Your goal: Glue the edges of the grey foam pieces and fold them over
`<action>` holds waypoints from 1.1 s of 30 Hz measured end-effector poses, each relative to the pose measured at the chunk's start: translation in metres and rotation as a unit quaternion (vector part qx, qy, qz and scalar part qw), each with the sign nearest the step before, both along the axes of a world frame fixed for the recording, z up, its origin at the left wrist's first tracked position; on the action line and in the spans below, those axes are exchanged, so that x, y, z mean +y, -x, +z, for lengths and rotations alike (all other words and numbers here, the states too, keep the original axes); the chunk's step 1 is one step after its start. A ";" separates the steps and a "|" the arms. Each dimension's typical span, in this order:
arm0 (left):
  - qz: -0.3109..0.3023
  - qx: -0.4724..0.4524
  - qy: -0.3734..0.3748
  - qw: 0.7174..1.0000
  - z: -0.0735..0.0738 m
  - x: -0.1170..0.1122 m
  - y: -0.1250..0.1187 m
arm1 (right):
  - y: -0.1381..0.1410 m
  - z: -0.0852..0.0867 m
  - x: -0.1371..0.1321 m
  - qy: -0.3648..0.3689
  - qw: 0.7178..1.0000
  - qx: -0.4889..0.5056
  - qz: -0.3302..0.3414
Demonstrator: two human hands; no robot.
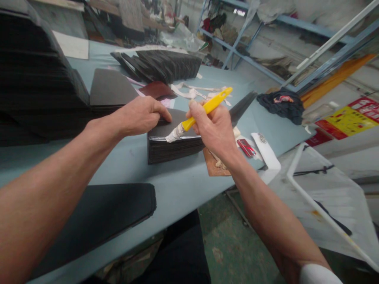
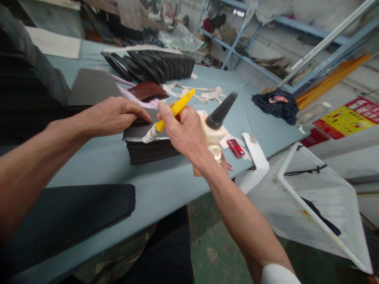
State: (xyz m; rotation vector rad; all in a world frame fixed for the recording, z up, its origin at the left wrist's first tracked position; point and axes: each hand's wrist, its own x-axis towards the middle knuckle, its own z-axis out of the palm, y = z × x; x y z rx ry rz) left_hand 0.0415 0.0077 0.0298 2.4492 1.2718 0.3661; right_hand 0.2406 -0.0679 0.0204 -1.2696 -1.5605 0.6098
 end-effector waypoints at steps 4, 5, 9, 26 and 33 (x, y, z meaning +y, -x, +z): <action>0.004 -0.007 0.000 1.000 -0.001 0.001 0.001 | -0.020 -0.001 -0.002 -0.025 0.999 -0.013 -0.026; 0.008 -0.007 0.002 1.000 -0.001 0.001 0.001 | -0.025 -0.001 -0.003 -0.028 0.999 -0.013 -0.033; 0.027 -0.004 0.007 1.000 0.000 0.000 -0.002 | -0.045 -0.001 -0.006 -0.042 0.997 -0.016 -0.058; 0.035 0.020 -0.053 0.998 -0.008 0.004 -0.005 | -0.097 0.007 -0.015 -0.065 0.989 -0.016 -0.133; 0.008 0.049 -0.093 0.994 -0.015 -0.007 -0.006 | -0.068 0.016 0.006 -0.093 0.988 0.075 -0.100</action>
